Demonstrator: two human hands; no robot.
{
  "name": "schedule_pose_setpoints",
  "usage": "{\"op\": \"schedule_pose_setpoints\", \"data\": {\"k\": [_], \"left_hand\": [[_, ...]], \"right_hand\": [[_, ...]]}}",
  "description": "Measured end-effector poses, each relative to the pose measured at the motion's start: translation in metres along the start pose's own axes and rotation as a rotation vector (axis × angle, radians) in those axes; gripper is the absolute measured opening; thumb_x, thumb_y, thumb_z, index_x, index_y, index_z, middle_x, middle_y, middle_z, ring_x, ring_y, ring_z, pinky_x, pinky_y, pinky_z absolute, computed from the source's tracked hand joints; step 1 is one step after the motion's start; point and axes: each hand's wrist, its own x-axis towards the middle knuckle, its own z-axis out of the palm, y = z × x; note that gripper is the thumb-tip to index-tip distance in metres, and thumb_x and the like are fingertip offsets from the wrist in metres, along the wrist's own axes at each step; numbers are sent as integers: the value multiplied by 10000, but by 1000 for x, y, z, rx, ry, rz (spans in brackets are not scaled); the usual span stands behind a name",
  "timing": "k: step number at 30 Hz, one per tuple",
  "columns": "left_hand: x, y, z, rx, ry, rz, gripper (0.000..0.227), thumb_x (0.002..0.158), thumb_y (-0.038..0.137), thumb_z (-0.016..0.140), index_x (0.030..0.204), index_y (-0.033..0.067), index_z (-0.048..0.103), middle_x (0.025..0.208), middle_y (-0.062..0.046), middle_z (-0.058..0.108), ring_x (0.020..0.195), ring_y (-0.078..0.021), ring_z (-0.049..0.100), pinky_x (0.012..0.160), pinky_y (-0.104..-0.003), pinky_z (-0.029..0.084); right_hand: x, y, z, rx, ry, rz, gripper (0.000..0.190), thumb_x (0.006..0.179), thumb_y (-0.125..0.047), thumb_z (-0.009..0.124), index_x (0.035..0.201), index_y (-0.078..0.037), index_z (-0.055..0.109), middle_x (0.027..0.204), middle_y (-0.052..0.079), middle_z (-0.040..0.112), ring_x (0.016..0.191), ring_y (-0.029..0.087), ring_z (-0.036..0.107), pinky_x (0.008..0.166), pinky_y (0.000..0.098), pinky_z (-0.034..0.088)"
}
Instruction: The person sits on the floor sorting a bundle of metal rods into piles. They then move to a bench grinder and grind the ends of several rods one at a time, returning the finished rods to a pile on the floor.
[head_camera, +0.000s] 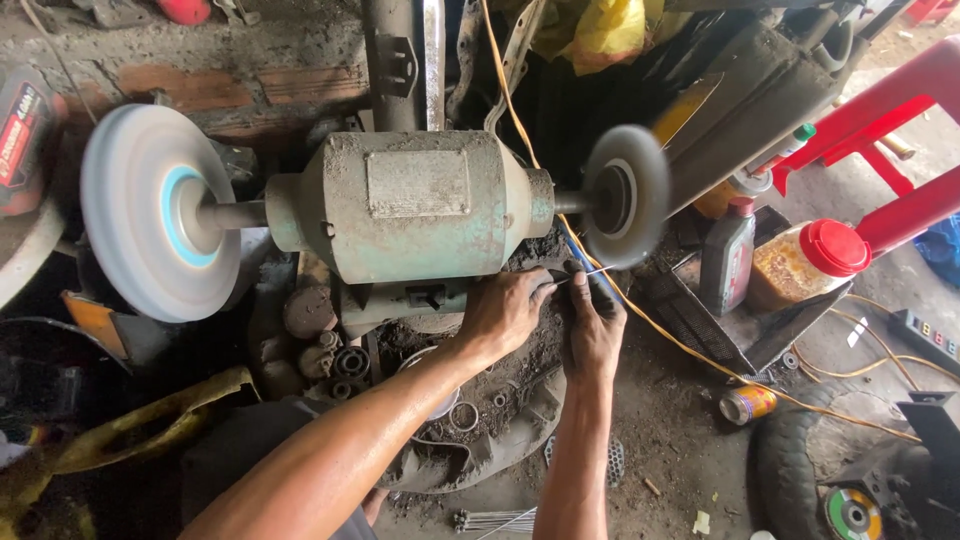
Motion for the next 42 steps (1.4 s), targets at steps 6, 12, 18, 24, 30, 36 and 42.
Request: {"op": "schedule_pose_setpoints", "data": {"k": [6,12,18,24,30,36,42], "left_hand": [[-16,29,-26,74,-26,8,233,1098,139,511,1093,-5,693,829,-185,717,679,-243,706,670,-372,586],[-31,27,-40,382,-9,51,210,1062,98,534,1164,46,710,863,-159,763,655,-215,757,659,-338,628],[-34,32,-46,233,13,86,182,1032,100,596,1148,29,718,881,-188,769,657,-259,764,592,-342,628],[-42,40,-41,141,-108,-78,243,1022,132,580,1183,57,746,1104,-203,762,1035,-357,745,936,-483,582],[-27,22,-25,-74,-147,-145,268,1040,138,582,1244,15,705,1251,-265,701,1227,-434,641,1072,-554,490],[-20,5,-11,-354,-60,-286,301,1046,68,532,1287,-79,636,1033,-237,715,868,-250,720,779,-338,626],[-10,8,-5,-485,20,-242,292,1038,67,565,1240,-133,632,1007,-258,707,869,-238,710,768,-323,632]], "right_hand": [[-5,8,-2,8,-15,62,220,1011,-151,679,1071,49,750,824,164,716,674,177,665,652,287,589],[-23,12,8,129,-64,119,238,983,-128,696,1052,97,732,852,203,723,670,187,645,618,281,536],[-21,-9,-4,187,-124,72,266,1007,-118,636,1132,110,694,956,247,710,731,214,609,665,302,496],[13,-16,-75,132,-36,-6,225,1026,-125,621,1064,89,679,855,277,707,691,290,723,640,322,589],[34,-20,-98,118,23,-41,192,1026,-121,652,1101,55,651,915,245,717,729,250,744,653,283,612],[60,-16,-113,142,157,-19,206,1025,-156,685,1077,42,663,931,229,732,738,231,766,665,262,649],[79,7,-119,183,203,-22,195,1016,-175,711,1053,13,675,903,212,737,738,239,772,666,279,662]]}}
